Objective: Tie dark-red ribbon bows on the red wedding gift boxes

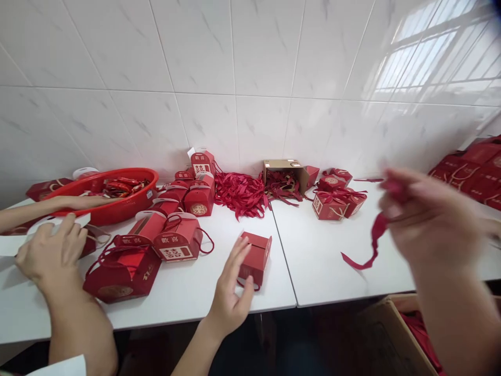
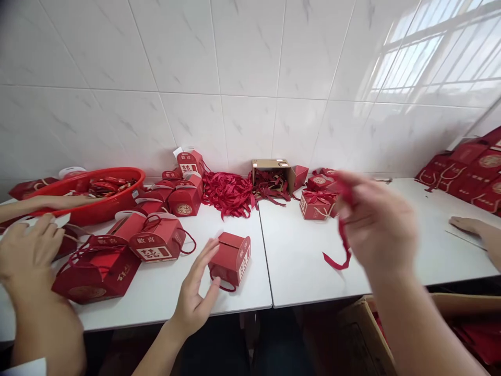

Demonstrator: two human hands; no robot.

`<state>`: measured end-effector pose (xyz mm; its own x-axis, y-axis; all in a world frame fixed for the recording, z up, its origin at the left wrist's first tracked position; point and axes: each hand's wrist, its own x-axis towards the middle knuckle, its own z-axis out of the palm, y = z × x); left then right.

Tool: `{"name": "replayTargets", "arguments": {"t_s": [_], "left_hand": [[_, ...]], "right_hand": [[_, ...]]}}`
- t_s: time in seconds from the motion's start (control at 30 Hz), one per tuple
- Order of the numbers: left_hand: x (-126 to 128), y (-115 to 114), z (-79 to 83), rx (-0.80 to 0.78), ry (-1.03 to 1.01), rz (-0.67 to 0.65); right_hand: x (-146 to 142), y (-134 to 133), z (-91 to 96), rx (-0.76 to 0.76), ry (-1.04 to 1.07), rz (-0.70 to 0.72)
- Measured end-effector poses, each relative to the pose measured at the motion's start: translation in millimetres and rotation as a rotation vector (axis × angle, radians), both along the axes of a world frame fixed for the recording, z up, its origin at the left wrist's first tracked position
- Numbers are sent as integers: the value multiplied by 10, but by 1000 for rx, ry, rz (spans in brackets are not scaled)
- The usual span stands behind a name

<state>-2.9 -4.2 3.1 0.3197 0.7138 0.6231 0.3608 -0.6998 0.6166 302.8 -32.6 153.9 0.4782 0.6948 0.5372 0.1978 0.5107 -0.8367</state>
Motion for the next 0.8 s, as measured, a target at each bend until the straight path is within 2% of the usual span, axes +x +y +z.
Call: {"name": "replayTargets", "arguments": {"t_s": [0.03, 0.07, 0.1, 0.17, 0.23, 0.33, 0.4, 0.53, 0.8], "left_hand": [[89, -2, 28, -3, 51, -12], [179, 19, 30, -14, 104, 13], [265, 57, 10, -28, 157, 67], [404, 164, -72, -46, 262, 194], [478, 263, -160, -42, 364, 253], [482, 324, -218, -8, 474, 233], [455, 311, -200, -2, 504, 205], [425, 260, -133, -40, 517, 173], [429, 215, -91, -55, 530, 174]], "right_hand": [[-201, 10, -102, -77, -11, 43], [-377, 35, -215, -185, -80, 125], [-523, 72, -338, -222, -123, 179], [-729, 157, -607, -245, -159, 178], [-861, 224, -886, -278, -137, 150], [-1008, 243, -1238, -374, -21, 186], [-1085, 217, -1388, -414, 77, 207], [-1150, 166, -1490, -457, 102, 184], [-1185, 166, -1466, -442, -73, 141]]}}
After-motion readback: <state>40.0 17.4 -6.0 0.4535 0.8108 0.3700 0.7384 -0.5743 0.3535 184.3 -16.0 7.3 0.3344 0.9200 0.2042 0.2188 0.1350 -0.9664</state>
